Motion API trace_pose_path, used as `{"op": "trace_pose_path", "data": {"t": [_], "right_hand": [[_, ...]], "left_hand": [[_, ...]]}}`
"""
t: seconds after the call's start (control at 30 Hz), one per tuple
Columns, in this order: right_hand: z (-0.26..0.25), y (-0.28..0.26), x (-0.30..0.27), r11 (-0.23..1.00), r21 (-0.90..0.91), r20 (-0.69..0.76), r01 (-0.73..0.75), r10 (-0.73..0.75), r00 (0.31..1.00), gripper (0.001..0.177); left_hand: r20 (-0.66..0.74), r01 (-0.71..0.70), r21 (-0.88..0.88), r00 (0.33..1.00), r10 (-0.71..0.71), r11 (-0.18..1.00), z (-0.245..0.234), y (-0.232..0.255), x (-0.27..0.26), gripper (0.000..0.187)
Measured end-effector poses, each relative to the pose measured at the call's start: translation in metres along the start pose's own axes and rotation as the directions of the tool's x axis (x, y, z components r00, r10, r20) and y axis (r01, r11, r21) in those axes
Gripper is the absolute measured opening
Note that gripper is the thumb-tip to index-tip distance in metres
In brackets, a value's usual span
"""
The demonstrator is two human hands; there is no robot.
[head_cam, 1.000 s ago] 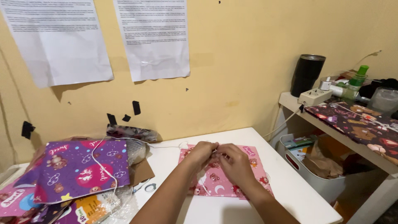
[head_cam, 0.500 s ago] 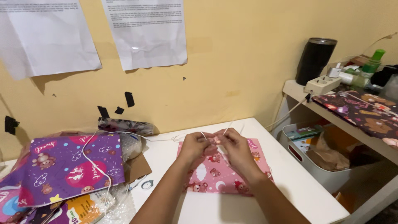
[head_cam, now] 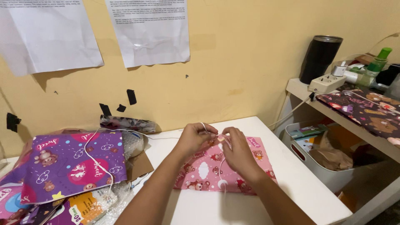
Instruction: The person folds a pink patterned wrapping paper around a rectangular item on a white table, then ties a white string around the wrapped package to secure it. The finished wrapped gift is placed on a nearby shelf.
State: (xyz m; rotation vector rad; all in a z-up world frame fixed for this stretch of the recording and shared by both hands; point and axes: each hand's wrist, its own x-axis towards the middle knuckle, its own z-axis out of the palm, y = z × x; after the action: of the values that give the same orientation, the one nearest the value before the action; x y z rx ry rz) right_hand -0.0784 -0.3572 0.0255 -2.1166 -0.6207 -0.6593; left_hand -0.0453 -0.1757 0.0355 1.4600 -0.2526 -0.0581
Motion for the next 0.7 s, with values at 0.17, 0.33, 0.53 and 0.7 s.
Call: {"op": "trace_pose_path", "data": {"t": [0.17,0.33,0.53,0.7], "right_hand": [[-0.015,-0.015,0.008,0.78,0.29,0.258,-0.555,0.495,0.83,0.023],[-0.019,-0.002,0.011,0.73,0.317,0.289,-0.605,0.533,0.795,0.028],[-0.011,0.018,0.017,0.596,0.415,0.364,-0.687,0.584,0.726,0.03],[-0.005,0.023,0.018,0.573,0.344,0.506,-0.744,0.555,0.661,0.031]], "left_hand": [[0.121,-0.243,0.505,0.97,0.211,0.828,-0.005,0.015,-0.003,0.013],[0.418,-0.629,0.704,0.743,0.522,0.332,-0.008,0.006,-0.001,0.009],[0.405,-0.657,0.717,0.664,0.628,0.233,-0.002,-0.003,-0.01,0.01],[0.265,-0.559,0.73,0.762,0.591,0.393,0.006,-0.007,-0.017,0.018]]}}
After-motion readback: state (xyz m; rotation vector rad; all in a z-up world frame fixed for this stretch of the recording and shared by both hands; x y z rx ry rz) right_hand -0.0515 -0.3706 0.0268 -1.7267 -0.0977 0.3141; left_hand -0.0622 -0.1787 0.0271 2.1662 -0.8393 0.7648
